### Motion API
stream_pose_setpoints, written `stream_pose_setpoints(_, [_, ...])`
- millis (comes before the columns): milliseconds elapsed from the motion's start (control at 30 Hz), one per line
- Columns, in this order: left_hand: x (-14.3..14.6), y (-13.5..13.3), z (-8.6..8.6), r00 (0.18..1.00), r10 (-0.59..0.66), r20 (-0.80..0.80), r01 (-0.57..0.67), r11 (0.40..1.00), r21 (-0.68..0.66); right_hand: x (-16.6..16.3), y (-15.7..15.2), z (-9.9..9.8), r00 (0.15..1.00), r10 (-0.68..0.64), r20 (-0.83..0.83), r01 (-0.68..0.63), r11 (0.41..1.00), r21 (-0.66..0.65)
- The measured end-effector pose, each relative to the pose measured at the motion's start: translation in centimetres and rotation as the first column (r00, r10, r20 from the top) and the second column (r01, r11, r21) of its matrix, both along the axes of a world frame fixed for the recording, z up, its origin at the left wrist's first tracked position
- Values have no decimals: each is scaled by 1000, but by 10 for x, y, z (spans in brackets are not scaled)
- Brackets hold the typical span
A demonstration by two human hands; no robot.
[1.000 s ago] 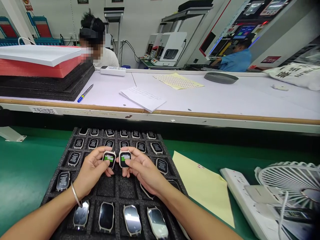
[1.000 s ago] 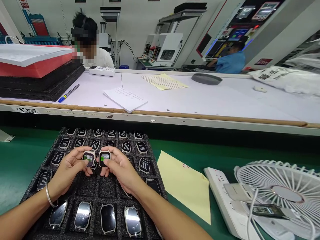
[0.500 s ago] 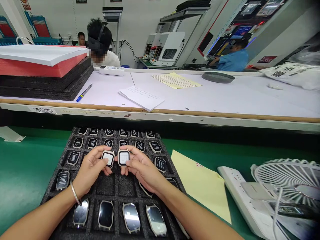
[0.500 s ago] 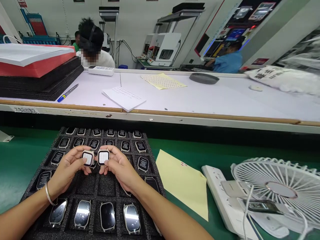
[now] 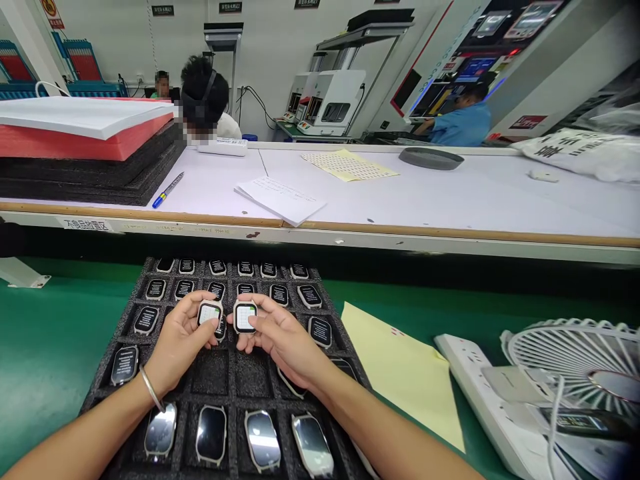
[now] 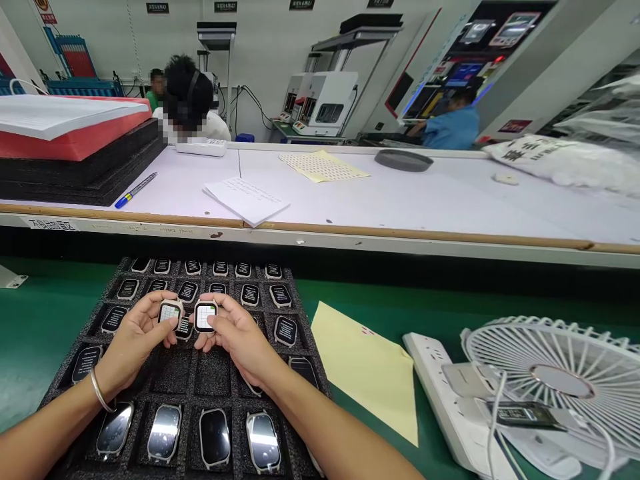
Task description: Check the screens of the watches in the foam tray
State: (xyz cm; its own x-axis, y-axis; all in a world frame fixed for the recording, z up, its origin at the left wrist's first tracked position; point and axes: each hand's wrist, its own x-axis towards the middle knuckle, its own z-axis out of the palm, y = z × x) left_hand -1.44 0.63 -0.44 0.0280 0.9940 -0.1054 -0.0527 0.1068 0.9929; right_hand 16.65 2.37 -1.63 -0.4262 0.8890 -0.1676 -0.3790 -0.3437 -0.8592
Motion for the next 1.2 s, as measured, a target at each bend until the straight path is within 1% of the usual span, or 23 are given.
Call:
stream_pose_setpoints(167, [1,2,3,1000,25,5,-25,1000,9,1,0,0,1000,-16,15,16,999,31])
stream_pose_setpoints(400, [0,1,1,1000,3,-25,-3,1000,-14,0,-1,-1,1000,-29,11,28,998,55])
stream_pose_setpoints(533, [0,1,0,999,-11,-37,10,1000,-19,0,0,0,999,-39,3,39,998,52])
stream_pose_setpoints(633, [0,0,0,1000,-15,-16,15,1000,-15,1,0,0,999,-39,-2,39,998,43])
stream_pose_setpoints(733, [-1,0,1,999,-28,17,28,1000,-12,1,-1,1,1000,-25,4,25,1000,14])
stream_pose_setpoints(867, [-1,-1,0,998,-53,17,53,998,-22,2,0,2,999,-8,34,9,1000,-15])
stream_pose_setpoints(1000, [-1,0,-1,999,-52,1,52,998,-26,2,0,2,998,-12,59,12,1000,-6])
stream_pose_setpoints(1200, [-1,-1,-1,999,-45,17,45,999,11,2,0,2,999,-20,49,20,1000,12])
